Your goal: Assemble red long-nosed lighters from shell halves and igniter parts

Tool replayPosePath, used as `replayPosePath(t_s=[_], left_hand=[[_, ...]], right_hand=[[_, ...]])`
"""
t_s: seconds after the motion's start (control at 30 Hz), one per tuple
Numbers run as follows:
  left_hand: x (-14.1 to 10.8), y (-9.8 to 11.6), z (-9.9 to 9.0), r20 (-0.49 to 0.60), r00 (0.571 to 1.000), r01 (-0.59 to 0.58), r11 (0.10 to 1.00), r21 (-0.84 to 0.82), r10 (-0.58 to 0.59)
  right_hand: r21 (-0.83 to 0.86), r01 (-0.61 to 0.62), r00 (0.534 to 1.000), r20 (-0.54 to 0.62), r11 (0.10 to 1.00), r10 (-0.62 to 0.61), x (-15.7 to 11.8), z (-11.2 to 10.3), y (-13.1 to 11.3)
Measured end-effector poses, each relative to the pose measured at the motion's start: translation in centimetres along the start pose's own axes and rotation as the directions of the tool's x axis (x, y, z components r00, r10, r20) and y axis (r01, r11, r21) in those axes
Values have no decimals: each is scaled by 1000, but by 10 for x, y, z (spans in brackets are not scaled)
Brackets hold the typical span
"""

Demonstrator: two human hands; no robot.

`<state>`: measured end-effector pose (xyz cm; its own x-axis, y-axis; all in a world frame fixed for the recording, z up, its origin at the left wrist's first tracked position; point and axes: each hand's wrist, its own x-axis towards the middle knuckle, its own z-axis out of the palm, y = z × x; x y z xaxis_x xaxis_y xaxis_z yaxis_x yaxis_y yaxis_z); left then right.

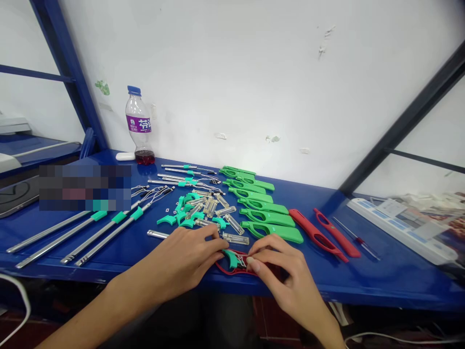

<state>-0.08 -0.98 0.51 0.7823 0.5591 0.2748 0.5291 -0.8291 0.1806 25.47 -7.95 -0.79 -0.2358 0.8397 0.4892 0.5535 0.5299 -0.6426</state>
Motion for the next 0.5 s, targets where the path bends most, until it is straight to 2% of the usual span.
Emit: replayPosePath(t_s=[0.27,0.5], left_hand=[[-3,-2,1,-41,998,-54,999,9,54],[-1,2,0,-34,998,-58,997,41,59]], right_hand=[[28,-19,1000,3,999,19,0,0,-2],[43,-28,1000,-3,999,29,2,0,-2]])
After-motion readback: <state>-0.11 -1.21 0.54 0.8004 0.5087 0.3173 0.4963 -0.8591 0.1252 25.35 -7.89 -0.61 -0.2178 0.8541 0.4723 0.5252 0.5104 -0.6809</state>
